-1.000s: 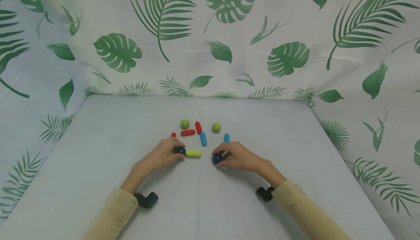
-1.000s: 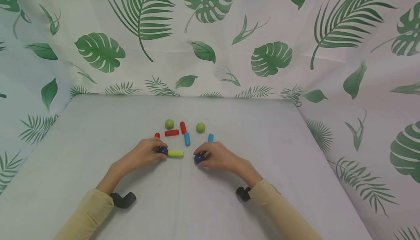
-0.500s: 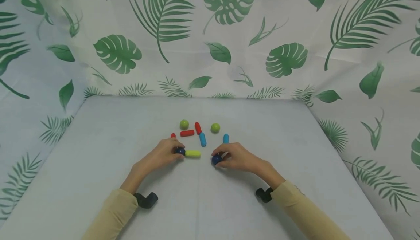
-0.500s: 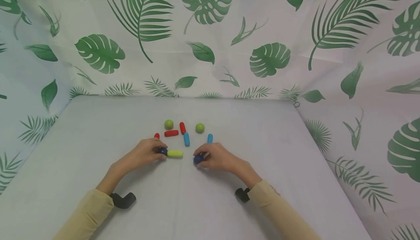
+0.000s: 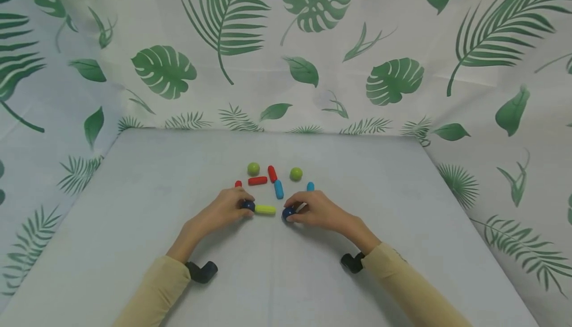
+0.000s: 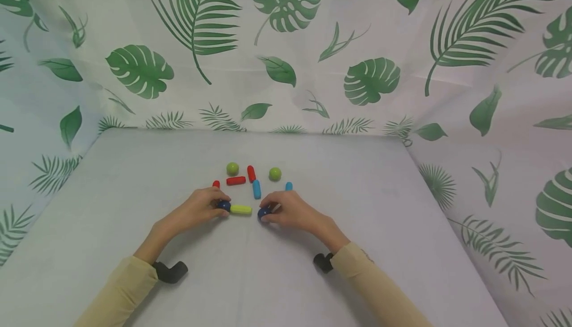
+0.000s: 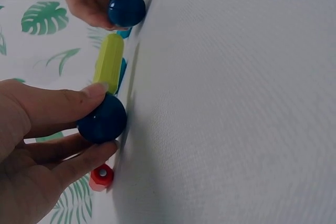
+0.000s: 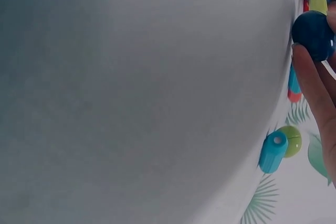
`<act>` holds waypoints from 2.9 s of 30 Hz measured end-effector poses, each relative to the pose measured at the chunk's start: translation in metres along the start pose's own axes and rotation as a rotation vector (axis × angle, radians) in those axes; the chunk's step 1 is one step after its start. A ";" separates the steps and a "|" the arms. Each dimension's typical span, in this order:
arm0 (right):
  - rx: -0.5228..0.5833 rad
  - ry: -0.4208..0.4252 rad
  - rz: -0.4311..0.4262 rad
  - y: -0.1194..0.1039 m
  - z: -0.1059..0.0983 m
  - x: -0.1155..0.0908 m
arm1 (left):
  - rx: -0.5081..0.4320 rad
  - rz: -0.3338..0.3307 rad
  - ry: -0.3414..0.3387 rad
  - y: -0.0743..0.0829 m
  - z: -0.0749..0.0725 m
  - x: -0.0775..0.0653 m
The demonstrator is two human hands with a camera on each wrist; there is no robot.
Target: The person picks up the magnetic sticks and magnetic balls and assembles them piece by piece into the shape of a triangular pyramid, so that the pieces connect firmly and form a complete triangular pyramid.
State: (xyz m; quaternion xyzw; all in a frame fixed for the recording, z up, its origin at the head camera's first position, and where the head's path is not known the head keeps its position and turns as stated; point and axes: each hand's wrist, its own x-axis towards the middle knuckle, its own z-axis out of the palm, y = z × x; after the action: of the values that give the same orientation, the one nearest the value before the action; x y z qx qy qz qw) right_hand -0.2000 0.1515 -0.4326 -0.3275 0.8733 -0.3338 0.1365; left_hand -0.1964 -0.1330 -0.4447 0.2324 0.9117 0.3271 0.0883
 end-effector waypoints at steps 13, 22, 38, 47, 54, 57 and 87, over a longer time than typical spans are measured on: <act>-0.006 0.038 -0.014 0.000 0.003 0.010 | 0.016 0.004 -0.002 0.000 0.000 0.001; 0.009 0.040 -0.036 -0.002 0.006 0.013 | 0.009 -0.013 -0.004 0.002 0.000 0.000; 0.035 -0.080 -0.022 -0.016 0.015 0.007 | 0.023 -0.031 0.022 -0.001 0.003 0.003; 0.013 -0.137 -0.065 -0.029 0.023 0.007 | 0.018 -0.037 0.034 -0.001 0.002 0.001; 0.039 -0.072 -0.049 -0.026 0.023 0.011 | 0.008 -0.009 0.019 -0.004 0.001 0.002; 0.031 -0.011 -0.038 -0.022 0.019 0.015 | 0.013 -0.001 0.019 -0.005 0.001 0.002; -0.074 0.221 0.445 -0.011 0.013 0.074 | -0.009 -0.036 0.006 0.001 -0.003 -0.001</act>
State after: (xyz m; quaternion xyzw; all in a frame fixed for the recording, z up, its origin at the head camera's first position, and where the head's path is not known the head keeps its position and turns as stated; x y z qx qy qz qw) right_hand -0.2442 0.0899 -0.4365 -0.0934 0.9452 -0.2971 0.0980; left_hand -0.1960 -0.1345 -0.4423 0.2147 0.9144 0.3303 0.0926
